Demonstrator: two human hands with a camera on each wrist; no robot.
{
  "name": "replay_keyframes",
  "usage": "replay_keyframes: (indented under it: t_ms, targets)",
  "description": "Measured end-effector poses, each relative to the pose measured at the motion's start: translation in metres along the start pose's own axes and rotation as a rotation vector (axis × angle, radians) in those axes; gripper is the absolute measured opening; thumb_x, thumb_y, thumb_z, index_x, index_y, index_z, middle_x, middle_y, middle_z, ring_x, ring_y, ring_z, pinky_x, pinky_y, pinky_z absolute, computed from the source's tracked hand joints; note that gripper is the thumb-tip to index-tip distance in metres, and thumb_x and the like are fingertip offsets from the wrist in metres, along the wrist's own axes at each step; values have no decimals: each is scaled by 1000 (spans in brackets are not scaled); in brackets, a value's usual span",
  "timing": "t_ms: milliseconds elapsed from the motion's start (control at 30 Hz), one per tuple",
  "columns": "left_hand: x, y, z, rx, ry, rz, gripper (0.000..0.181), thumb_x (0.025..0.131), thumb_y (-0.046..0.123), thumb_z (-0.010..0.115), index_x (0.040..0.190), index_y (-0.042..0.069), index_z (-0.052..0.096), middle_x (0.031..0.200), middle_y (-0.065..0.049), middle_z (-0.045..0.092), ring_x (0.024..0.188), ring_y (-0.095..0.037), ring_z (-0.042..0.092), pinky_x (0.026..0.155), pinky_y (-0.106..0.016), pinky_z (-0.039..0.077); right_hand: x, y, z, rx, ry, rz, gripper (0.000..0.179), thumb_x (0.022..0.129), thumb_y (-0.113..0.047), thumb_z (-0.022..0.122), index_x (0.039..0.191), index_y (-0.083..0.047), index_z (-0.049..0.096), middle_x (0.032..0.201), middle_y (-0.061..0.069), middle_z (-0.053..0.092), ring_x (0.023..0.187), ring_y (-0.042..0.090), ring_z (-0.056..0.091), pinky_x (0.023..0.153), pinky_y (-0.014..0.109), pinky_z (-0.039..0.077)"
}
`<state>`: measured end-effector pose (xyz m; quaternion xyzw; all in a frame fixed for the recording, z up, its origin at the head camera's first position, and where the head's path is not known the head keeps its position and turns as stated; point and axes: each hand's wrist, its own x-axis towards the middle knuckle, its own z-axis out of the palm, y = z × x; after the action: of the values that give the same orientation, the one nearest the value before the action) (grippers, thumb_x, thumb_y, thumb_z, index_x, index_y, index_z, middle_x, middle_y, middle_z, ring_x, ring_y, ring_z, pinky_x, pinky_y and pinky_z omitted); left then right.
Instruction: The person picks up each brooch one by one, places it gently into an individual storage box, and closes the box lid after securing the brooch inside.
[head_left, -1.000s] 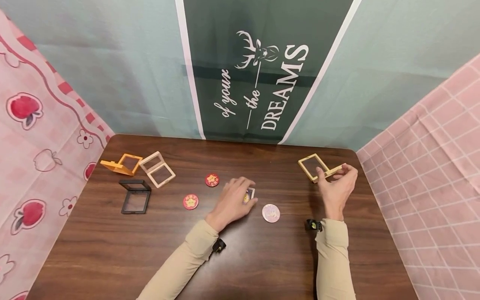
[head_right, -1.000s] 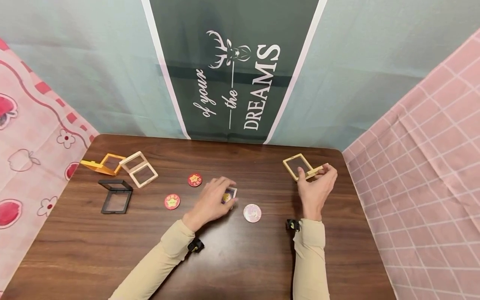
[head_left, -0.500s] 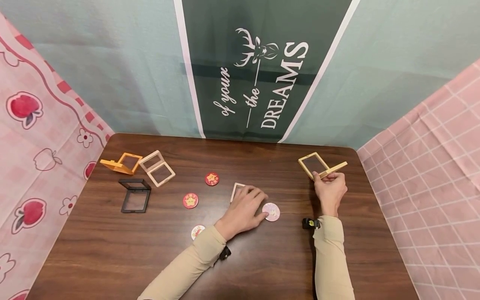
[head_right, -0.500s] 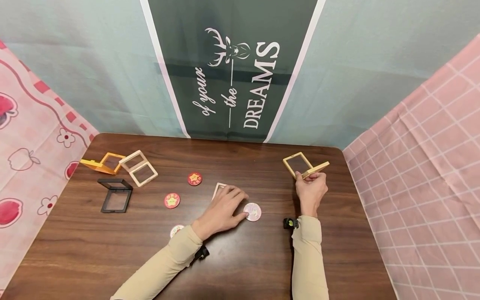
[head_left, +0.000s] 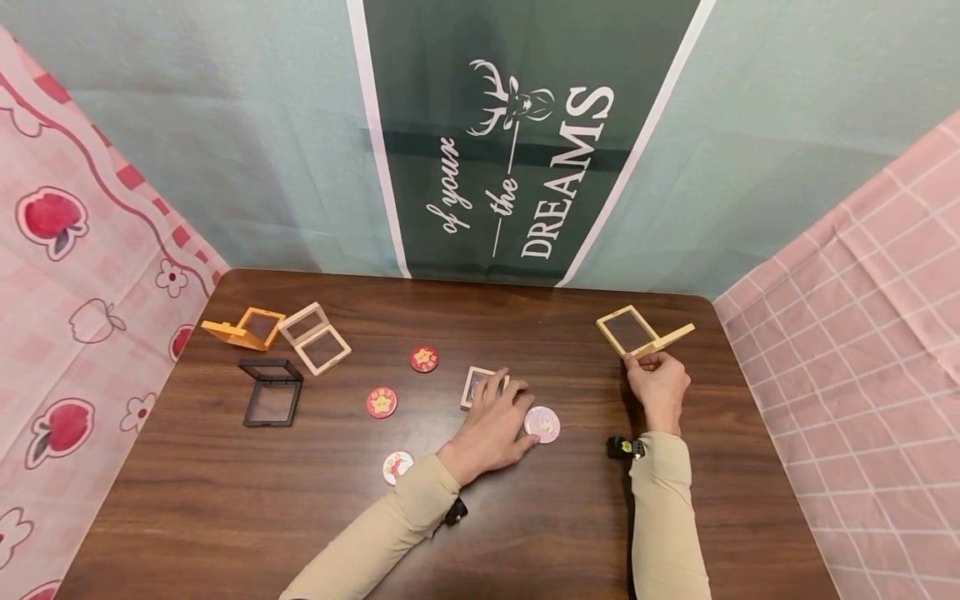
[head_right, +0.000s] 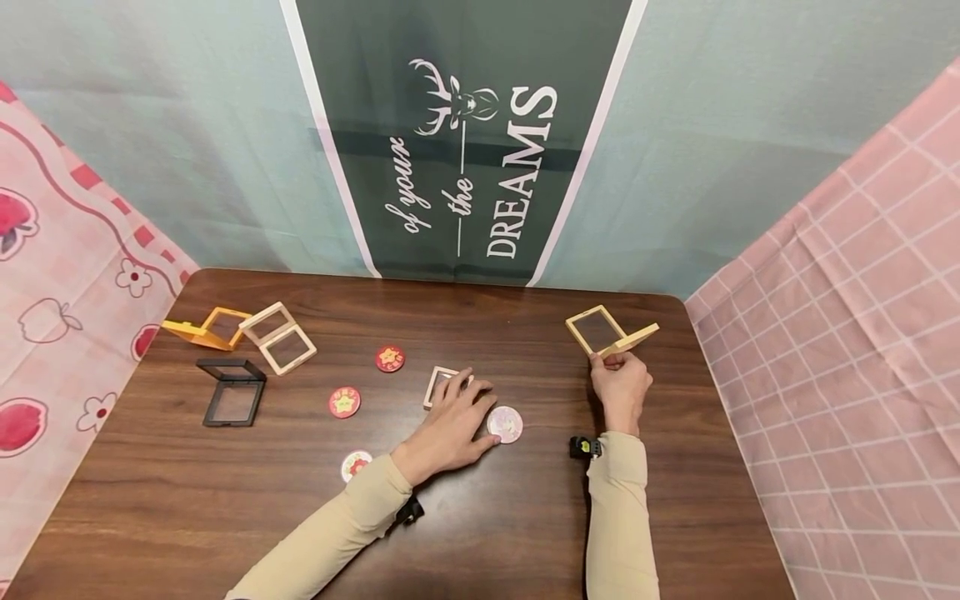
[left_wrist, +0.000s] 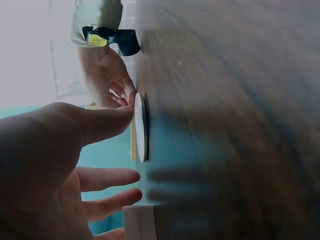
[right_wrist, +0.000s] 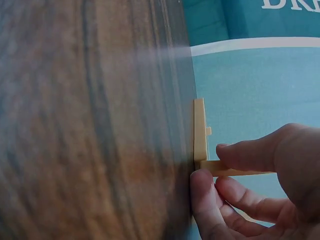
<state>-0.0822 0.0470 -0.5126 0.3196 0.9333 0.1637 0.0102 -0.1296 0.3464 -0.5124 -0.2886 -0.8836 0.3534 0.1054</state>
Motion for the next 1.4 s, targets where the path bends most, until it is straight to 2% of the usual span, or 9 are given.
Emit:
replay_keyframes:
  t_ms: [200, 433, 633, 1000, 1167, 1400]
  targets:
    - [1, 0, 2, -7, 0, -9, 49, 91, 48, 81, 129, 18, 72, 148, -6, 56, 152, -42, 35, 121, -58, 32, -1, 0, -2, 0, -13, -18, 30, 96, -31, 77, 95, -2, 74, 94, 19, 74, 103, 37, 60, 82, 40, 42]
    - [2, 1, 0, -45, -14, -19, 46, 92, 45, 82, 129, 19, 73, 149, -7, 56, 153, -42, 34, 121, -58, 31, -2, 0, -6, -13, -36, -7, 28, 96, -30, 75, 94, -2, 75, 99, 21, 74, 115, 43, 54, 89, 47, 44]
    - [4, 1, 1, -63, -24, -22, 49, 94, 46, 79, 135, 21, 71, 151, -8, 55, 153, -42, 34, 120, -58, 31, -2, 1, -12, -42, -30, -23, 23, 92, -25, 74, 93, -2, 75, 97, 21, 74, 111, 44, 57, 84, 46, 47]
    - [6, -1, 4, -126, -43, -29, 43, 93, 42, 82, 132, 24, 73, 153, -8, 53, 155, -42, 31, 121, -60, 29, 2, 6, -22, -56, -66, 10, 22, 91, -24, 73, 94, -3, 75, 97, 21, 72, 116, 44, 55, 84, 44, 46]
    - [7, -1, 3, -169, -48, -36, 41, 92, 39, 84, 128, 23, 74, 154, -9, 53, 156, -43, 30, 122, -61, 27, 3, 8, -25, -62, -83, 40, 21, 92, -25, 73, 95, -4, 75, 99, 18, 71, 114, 41, 57, 83, 42, 46]
    - [6, 1, 1, -179, -55, -27, 39, 91, 36, 84, 126, 22, 74, 153, -9, 54, 155, -43, 29, 122, -60, 26, 4, 12, -29, -63, -77, 28, 18, 89, -22, 71, 94, -5, 76, 96, 19, 73, 109, 40, 59, 78, 40, 47]
